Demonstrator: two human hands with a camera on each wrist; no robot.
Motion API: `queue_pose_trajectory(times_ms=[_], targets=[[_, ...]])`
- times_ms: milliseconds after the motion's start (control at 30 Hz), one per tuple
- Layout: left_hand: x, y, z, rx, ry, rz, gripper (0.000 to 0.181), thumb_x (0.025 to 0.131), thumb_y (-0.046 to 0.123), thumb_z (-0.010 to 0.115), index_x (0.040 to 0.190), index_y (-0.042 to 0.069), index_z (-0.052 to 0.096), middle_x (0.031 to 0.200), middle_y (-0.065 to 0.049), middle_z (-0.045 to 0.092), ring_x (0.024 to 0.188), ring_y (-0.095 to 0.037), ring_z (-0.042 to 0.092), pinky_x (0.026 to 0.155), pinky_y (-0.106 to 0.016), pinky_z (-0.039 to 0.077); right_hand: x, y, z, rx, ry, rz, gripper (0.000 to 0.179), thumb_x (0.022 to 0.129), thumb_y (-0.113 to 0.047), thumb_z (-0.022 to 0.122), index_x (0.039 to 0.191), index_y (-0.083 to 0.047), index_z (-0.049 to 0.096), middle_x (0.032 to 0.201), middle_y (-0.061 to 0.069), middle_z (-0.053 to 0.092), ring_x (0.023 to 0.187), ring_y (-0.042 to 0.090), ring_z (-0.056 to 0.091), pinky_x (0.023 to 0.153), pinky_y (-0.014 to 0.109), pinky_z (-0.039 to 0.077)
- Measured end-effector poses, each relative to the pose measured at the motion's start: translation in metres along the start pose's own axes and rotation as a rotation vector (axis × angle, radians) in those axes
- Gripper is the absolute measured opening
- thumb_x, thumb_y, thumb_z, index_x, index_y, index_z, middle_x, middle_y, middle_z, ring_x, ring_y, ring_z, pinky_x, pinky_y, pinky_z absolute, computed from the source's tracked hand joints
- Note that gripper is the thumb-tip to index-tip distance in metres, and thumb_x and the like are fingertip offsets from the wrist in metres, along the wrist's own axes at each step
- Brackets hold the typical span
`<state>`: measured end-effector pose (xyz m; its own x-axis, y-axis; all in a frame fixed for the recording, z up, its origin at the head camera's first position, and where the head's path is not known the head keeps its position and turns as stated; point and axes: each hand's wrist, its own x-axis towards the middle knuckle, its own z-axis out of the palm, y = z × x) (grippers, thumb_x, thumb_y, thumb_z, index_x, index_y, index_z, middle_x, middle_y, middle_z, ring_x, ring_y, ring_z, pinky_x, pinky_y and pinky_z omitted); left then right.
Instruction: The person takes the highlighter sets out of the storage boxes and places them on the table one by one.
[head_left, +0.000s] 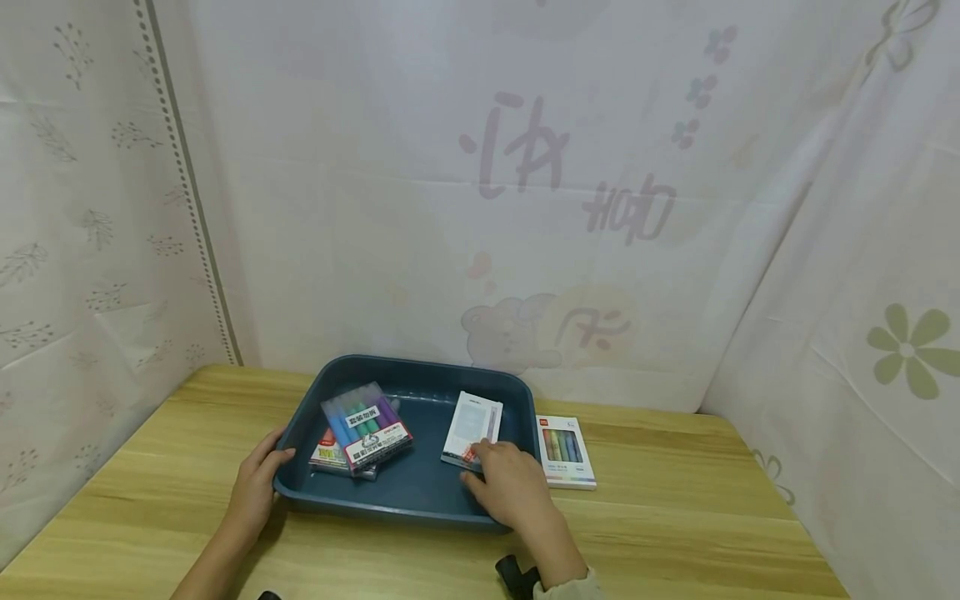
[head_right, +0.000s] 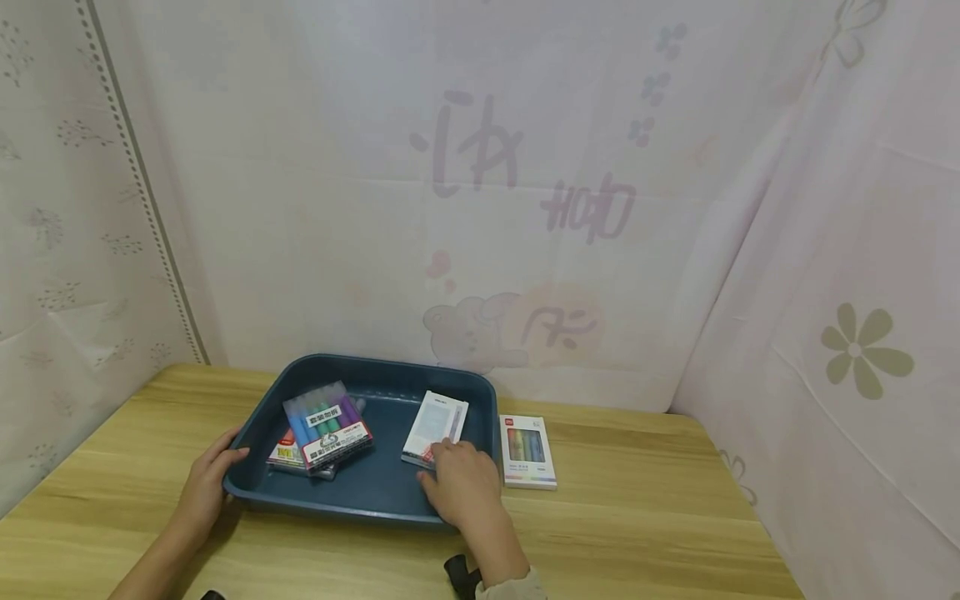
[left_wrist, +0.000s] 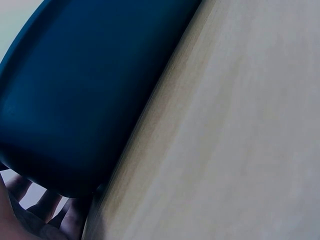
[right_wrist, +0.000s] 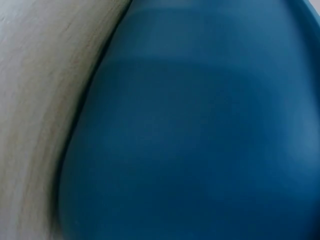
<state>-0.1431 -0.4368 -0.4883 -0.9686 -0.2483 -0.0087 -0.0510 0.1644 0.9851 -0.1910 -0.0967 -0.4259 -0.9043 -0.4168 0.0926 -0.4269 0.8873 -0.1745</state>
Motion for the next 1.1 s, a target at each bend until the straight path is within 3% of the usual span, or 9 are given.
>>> queue_pose_trajectory(times_ms=[167,367,467,567,633,733,833,1000,1100], targets=[[0.000,0.000,0.000,-0.015,-0.006,-0.001,0.051,0.106,0.013,0.037,0.154,-0.003,0.033,0.154,-0.033,0.037,0.096,0.018,0.048,0.077,-0.011,0.050,-0.001,0.000,-0.003,-0.012,0.000,-0.023,0.044,0.089,-0.037,0.076,0.122,-0.008,0.071,0.114,0.012,0.075,0.106,0.030,0.070,0.088,0.047,0.055],[-0.001,0.000,0.000,-0.020,-0.004,0.002,0.051,0.106,0.012,0.036,0.155,-0.001,0.033,0.154,-0.032,0.037,0.096,0.018,0.048,0.077,-0.011,0.050,-0.002,0.001,-0.007,-0.003,-0.009,-0.048,0.037,0.088,-0.037,0.076,0.110,-0.007,0.076,0.100,0.007,0.078,0.101,0.028,0.071,0.103,0.054,0.047],[-0.001,0.000,0.000,-0.023,-0.001,0.007,0.051,0.105,0.012,0.036,0.155,-0.001,0.034,0.154,-0.031,0.038,0.096,0.017,0.049,0.077,-0.012,0.050,-0.004,0.001,-0.011,0.019,-0.030,-0.046,0.033,0.088,-0.036,0.076,0.105,-0.008,0.078,0.081,0.000,0.074,0.082,0.020,0.066,0.090,0.044,0.051],[-0.001,0.000,0.000,-0.028,0.000,0.009,0.051,0.105,0.011,0.036,0.154,-0.001,0.034,0.153,-0.031,0.038,0.096,0.016,0.050,0.077,-0.013,0.051,-0.005,0.002,-0.014,0.037,-0.056,-0.051,0.030,0.088,-0.036,0.076,0.102,-0.010,0.079,0.069,-0.006,0.066,0.069,0.012,0.053,0.072,0.034,0.045],[-0.001,-0.001,0.000,-0.033,-0.002,0.009,0.051,0.106,0.012,0.036,0.154,-0.002,0.034,0.153,-0.032,0.038,0.095,0.016,0.050,0.076,-0.013,0.051,-0.005,0.002,-0.016,0.036,-0.076,-0.064,0.030,0.087,-0.037,0.076,0.102,-0.012,0.079,0.073,-0.006,0.069,0.071,0.012,0.054,0.069,0.033,0.045],[-0.001,-0.001,0.000,-0.037,-0.003,0.006,0.051,0.106,0.012,0.036,0.155,-0.001,0.033,0.153,-0.032,0.038,0.095,0.016,0.051,0.076,-0.013,0.051,-0.007,0.002,-0.019,0.020,-0.111,-0.097,0.033,0.087,-0.038,0.077,0.108,-0.012,0.078,0.090,-0.001,0.077,0.081,0.016,0.066,0.076,0.037,0.052],[-0.001,-0.002,0.000,-0.046,-0.005,0.004,0.051,0.106,0.012,0.035,0.155,-0.002,0.033,0.154,-0.033,0.037,0.095,0.016,0.051,0.076,-0.013,0.052,-0.009,0.002,-0.024,0.039,-0.164,-0.106,0.039,0.086,-0.039,0.077,0.115,-0.013,0.077,0.100,0.003,0.079,0.085,0.017,0.067,0.077,0.037,0.053],[-0.001,-0.001,0.000,-0.063,0.001,0.002,0.051,0.106,0.012,0.036,0.154,-0.002,0.033,0.153,-0.032,0.036,0.094,0.015,0.052,0.075,-0.014,0.053,-0.011,0.002,-0.029,0.123,-0.237,-0.084,0.043,0.087,-0.037,0.077,0.122,-0.012,0.075,0.091,0.000,0.076,0.069,0.008,0.051,0.066,0.029,0.043],[-0.001,-0.001,0.000,-0.060,0.000,0.007,0.051,0.106,0.012,0.036,0.154,-0.003,0.033,0.153,-0.033,0.037,0.094,0.015,0.052,0.075,-0.014,0.053,-0.010,0.002,-0.026,0.158,-0.209,-0.072,0.040,0.087,-0.036,0.077,0.119,-0.010,0.076,0.091,0.000,0.076,0.069,0.007,0.051,0.065,0.029,0.044]])
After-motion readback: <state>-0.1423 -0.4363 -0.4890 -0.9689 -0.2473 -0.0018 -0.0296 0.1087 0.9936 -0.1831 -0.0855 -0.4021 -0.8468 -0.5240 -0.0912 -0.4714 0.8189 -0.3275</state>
